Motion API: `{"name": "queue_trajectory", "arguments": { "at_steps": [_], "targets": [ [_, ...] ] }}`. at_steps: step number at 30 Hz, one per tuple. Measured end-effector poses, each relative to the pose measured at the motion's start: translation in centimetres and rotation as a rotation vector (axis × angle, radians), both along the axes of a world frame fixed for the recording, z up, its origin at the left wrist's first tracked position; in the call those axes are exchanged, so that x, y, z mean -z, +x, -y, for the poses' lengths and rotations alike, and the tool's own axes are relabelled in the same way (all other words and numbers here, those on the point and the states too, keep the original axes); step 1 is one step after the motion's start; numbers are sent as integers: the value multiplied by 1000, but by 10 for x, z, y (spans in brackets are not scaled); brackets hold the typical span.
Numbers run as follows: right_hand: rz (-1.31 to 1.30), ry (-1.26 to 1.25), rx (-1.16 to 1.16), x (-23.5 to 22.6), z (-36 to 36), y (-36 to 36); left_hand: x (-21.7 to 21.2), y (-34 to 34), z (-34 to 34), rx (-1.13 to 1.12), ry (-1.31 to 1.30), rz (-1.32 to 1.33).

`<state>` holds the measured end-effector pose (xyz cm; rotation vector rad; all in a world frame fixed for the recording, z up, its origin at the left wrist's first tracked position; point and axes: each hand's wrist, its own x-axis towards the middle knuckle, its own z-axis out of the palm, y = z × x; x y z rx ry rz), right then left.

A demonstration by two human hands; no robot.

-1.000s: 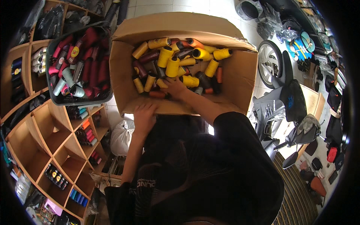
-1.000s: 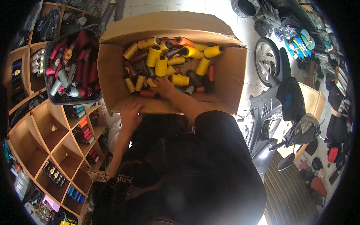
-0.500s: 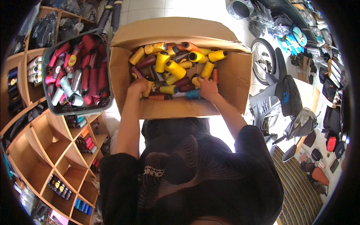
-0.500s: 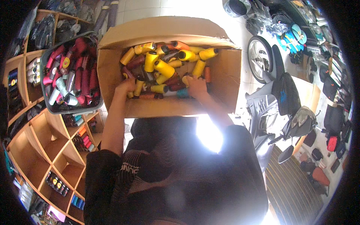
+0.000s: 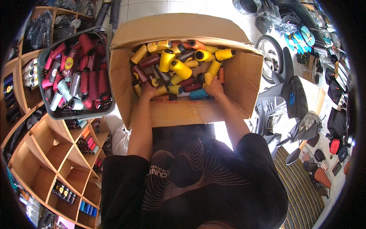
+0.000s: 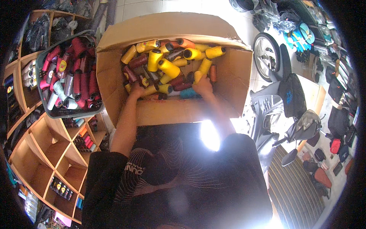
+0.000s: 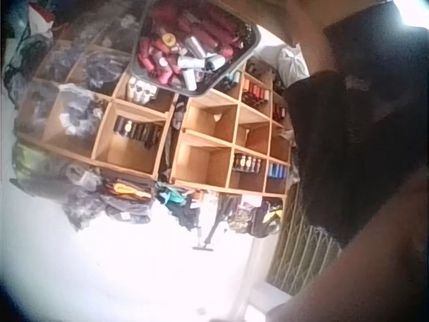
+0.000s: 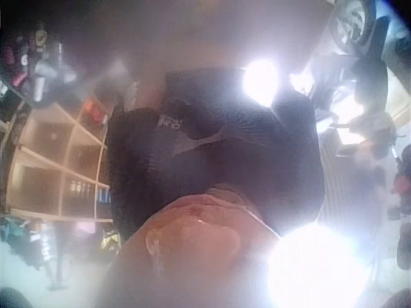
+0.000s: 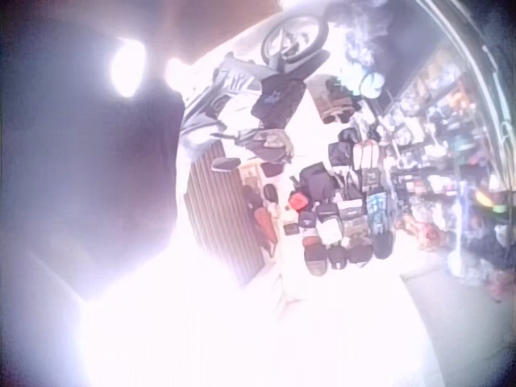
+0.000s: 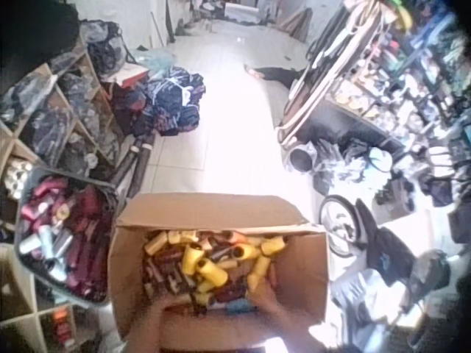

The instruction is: The person picks up spools of thread from a cardboard box and places them onto a wooden shelf. The person handles the spools one by one, moving them from the box to the shelf.

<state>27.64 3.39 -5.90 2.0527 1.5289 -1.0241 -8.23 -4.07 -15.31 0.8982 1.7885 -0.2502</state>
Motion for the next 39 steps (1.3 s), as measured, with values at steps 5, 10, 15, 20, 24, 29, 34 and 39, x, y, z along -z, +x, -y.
{"name": "queue_trajectory", "arguments": {
  "at_steps": [5, 10, 15, 20, 24, 29, 34, 39],
  "targets": [
    [-208, -114, -167, -11, -4, -50, -7, 18, 31, 49, 12, -188],
    [-314, -96, -254, -44, 10, -79, -76, 24, 3, 102, 150, -267],
    [-610, -158, -351, -53, 24, -69, -82, -14, -23, 181, 233, -242],
    [-243, -243, -419, -50, -16, -42, -39, -25, 0, 484, 56, -350],
    [65, -73, -111, 10, -42, 36, -44, -20, -1, 507, 157, -375],
    [-44, -32, 125, 64, -5, 77, -76, -20, -21, 397, 119, -323],
    [-110, -305, 65, 83, 8, 76, -81, -23, -14, 248, 93, -252],
    [-157, -296, -35, 76, -18, 61, -70, -47, -25, 217, 45, -173]
  ]
}}
